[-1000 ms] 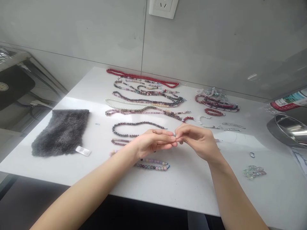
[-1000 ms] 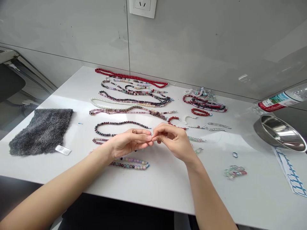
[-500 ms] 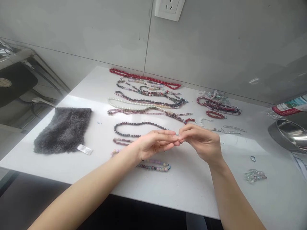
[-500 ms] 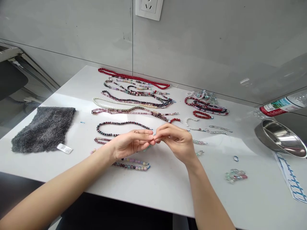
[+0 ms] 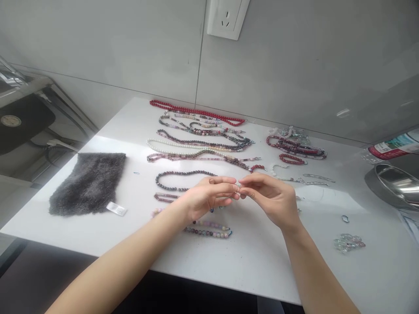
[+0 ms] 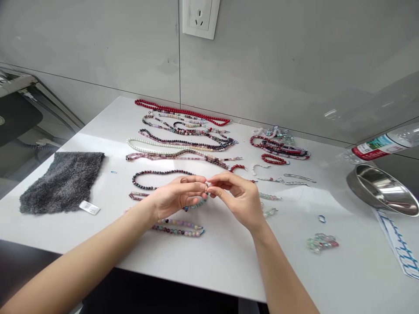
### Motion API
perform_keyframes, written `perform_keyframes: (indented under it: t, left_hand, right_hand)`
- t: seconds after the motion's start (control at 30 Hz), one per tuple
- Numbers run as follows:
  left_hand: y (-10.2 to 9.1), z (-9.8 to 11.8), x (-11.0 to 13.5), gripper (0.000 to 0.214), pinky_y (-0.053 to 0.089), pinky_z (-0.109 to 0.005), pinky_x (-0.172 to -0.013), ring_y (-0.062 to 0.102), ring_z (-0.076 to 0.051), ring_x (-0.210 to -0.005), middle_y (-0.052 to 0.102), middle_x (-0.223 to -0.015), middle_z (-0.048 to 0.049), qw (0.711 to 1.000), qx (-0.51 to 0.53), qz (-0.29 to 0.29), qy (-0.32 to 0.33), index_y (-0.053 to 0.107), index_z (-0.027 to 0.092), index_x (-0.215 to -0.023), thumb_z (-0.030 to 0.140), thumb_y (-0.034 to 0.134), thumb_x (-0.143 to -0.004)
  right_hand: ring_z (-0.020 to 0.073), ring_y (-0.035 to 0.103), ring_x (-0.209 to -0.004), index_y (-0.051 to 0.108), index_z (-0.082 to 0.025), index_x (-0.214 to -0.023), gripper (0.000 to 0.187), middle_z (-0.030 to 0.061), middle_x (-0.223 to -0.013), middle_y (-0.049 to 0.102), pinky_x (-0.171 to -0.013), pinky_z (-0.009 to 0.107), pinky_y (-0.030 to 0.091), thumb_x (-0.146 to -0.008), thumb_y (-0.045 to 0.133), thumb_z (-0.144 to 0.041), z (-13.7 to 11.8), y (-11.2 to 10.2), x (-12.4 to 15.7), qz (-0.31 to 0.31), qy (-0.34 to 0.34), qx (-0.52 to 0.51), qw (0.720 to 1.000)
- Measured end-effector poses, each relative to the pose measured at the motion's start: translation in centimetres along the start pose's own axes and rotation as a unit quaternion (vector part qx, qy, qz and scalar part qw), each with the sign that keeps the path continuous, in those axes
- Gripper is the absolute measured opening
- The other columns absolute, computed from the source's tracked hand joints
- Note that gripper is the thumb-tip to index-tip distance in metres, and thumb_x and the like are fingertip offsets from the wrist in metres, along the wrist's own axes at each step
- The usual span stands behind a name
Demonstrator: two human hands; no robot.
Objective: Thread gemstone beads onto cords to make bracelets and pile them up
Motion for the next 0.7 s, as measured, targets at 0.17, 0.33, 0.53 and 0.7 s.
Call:
perform_keyframes:
  t: [0.17, 0.33, 0.53, 0.7]
  left_hand:
    - [-0.7, 1.1, 0.0, 0.028, 0.048, -0.018, -0.065, 0.062, -0.011, -0.081, 0.065, -0.084, -0.0055, 0.996, -0.047, 0.052, 0.054, 0.065, 0.014, -0.092, 0.026, 0.08, -0.073]
    - [-1.3, 1.8, -0.1, 0.033, 0.049, -0.02, -0.065, 0.061, -0.011, -0.075, 0.062, -0.08, -0.0029, 0.99, -0.075, 0.085, 0.084, 0.061, 0.014, -0.088, 0.03, 0.083, -0.07]
    - [-1.5, 2.4, -0.2, 0.035, 0.051, -0.022, -0.065, 0.062, -0.011, -0.073, 0.061, -0.081, -0.0013, 0.98, -0.126, 0.099, 0.116, 0.06, 0.016, -0.09, 0.033, 0.082, -0.07]
    - [-1.0, 2.7, -0.1, 0.033, 0.053, -0.023, -0.064, 0.062, -0.011, -0.073, 0.061, -0.085, -0.0015, 0.974, -0.157, 0.097, 0.135, 0.058, 0.017, -0.09, 0.034, 0.08, -0.072]
  right_hand:
    - [0.019, 0.066, -0.077, 0.076, -0.021, -0.09, 0.01, 0.0055, -0.086, 0.07, -0.066, 0.033, 0.057, -0.079, 0.075, -0.019, 0.9, 0.1, 0.0, 0.016, 0.038, -0.011, 0.999]
    - [0.0164, 0.063, -0.066, 0.075, -0.02, -0.079, 0.007, 0.0047, -0.079, 0.069, -0.06, 0.031, 0.053, -0.076, 0.077, -0.025, 1.7, -0.1, 0.2, 0.055, 0.088, -0.033, 0.994]
    - [0.0114, 0.054, -0.057, 0.074, -0.018, -0.075, 0.011, 0.0025, -0.071, 0.069, -0.061, 0.029, 0.047, -0.075, 0.076, -0.029, 2.8, 0.6, 0.5, 0.043, 0.16, -0.058, 0.985]
    - [0.0095, 0.05, -0.056, 0.07, -0.016, -0.071, 0.014, 0.0004, -0.067, 0.066, -0.06, 0.026, 0.043, -0.075, 0.075, -0.029, 3.3, 0.9, 0.6, 0.038, 0.174, -0.08, 0.981]
Point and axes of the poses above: each hand's wrist, its own x-axis away from the middle knuckle, its own y-axis out of the palm, z = x × y, the point moved 10 cm from there along -x, towards the middle knuckle
